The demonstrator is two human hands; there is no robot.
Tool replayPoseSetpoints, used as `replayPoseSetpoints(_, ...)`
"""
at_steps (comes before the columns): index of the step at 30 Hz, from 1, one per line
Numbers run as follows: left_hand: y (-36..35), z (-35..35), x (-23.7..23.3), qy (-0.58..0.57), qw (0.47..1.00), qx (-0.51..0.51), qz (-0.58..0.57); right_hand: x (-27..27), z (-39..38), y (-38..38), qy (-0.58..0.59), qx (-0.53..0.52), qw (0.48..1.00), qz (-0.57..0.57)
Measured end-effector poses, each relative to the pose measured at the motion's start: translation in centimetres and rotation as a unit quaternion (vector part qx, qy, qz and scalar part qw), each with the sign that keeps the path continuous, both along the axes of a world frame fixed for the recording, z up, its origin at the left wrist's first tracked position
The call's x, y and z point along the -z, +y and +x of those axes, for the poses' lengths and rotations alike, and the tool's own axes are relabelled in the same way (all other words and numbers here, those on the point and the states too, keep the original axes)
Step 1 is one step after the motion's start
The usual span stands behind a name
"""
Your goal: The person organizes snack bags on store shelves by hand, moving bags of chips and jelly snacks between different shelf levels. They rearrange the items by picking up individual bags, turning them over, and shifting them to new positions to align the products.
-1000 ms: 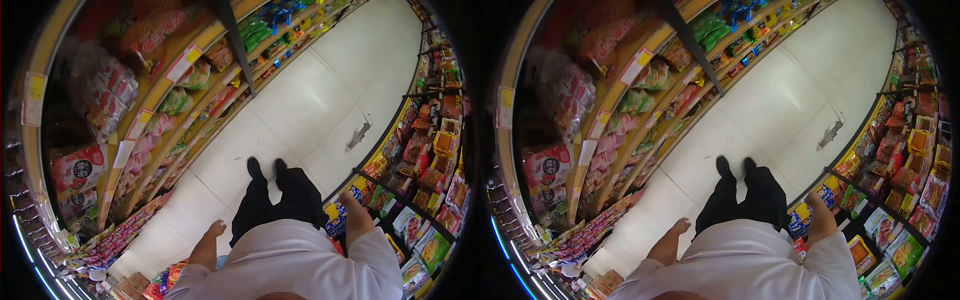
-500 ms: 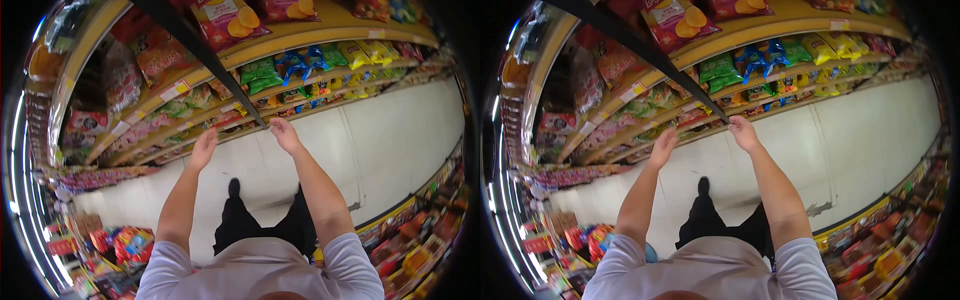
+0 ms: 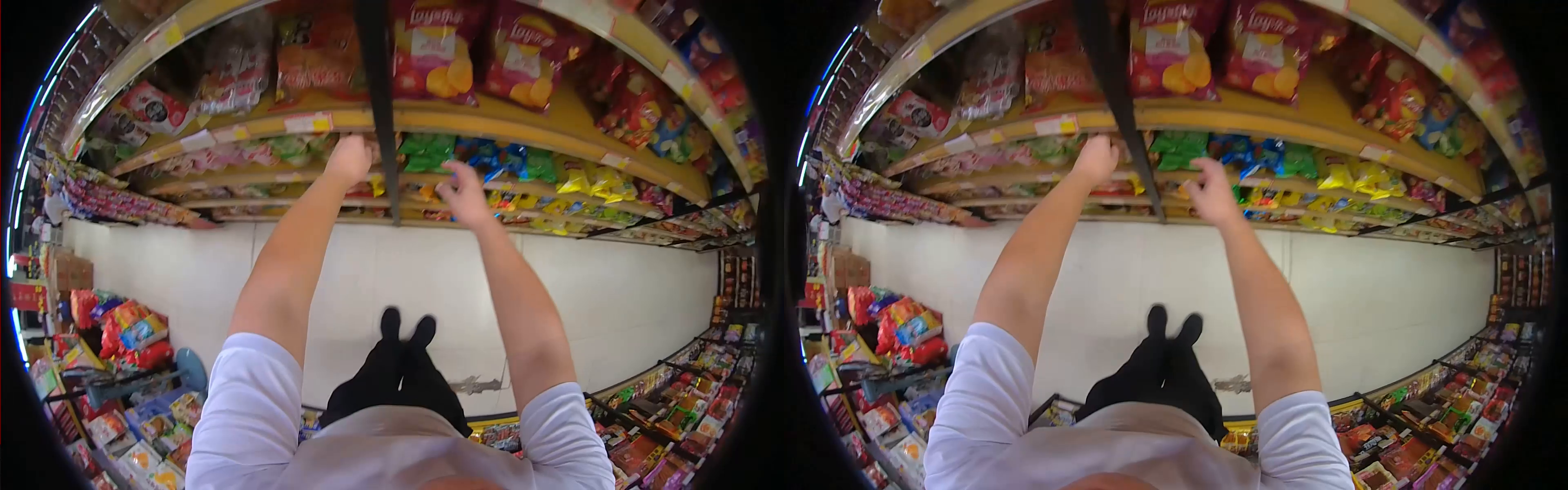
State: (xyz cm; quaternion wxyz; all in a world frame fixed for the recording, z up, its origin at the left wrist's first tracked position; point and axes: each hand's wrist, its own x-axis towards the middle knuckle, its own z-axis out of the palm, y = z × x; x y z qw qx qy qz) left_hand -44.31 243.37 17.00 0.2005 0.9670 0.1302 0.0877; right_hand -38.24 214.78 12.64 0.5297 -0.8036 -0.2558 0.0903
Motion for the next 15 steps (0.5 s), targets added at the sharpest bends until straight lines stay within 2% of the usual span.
replayPoseSetpoints(1, 0.5, 1.0, 0.7, 0.037, 0.999, 0.010, 0.010, 0.8, 0.3, 0.3, -0.008, -0.003, 1.000, -0.014)
replayPoseSetpoints(2, 0.2, 1.5, 0.4, 0.023, 1.000, 0.013, 0.000, 0.6, -0.1, 0.5, 0.038, -0.018, 0.999, -0.011)
replayPoseSetpoints(4, 0.0, 1.8, -0.4, 0.159, 0.986, 0.032, 0.041, 0.1, -0.4, 0.4, -0.015, -0.036, 0.998, -0.056)
replayPoseSetpoints(7, 0.0, 1.7, 0.4, 0.160, 0.985, 0.047, 0.039, -1.8, 0.2, 0.5, 0.039, 0.008, 0.995, -0.087)
replayPoseSetpoints(9, 0.1, 1.2, 1.4, 0.132, 0.990, 0.047, 0.023, -0.2, 2.2, 0.1, -0.098, 0.056, 0.982, -0.151)
replayPoseSetpoints(12, 0.3, 0.5, 1.1, 0.100, 0.994, 0.051, 0.003, -1.5, 3.5, 0.6, -0.080, 0.051, 0.986, -0.136)
replayPoseSetpoints(13, 0.4, 0.0, 0.5, 0.095, 0.994, 0.052, -0.005, -1.8, 4.0, 1.0, -0.021, 0.046, 0.991, -0.126)
replayPoseSetpoints(15, 0.3, -0.9, -1.9, 0.098, 0.992, 0.063, -0.036, 0.5, 5.6, 1.5, -0.032, 0.035, 0.991, -0.127)
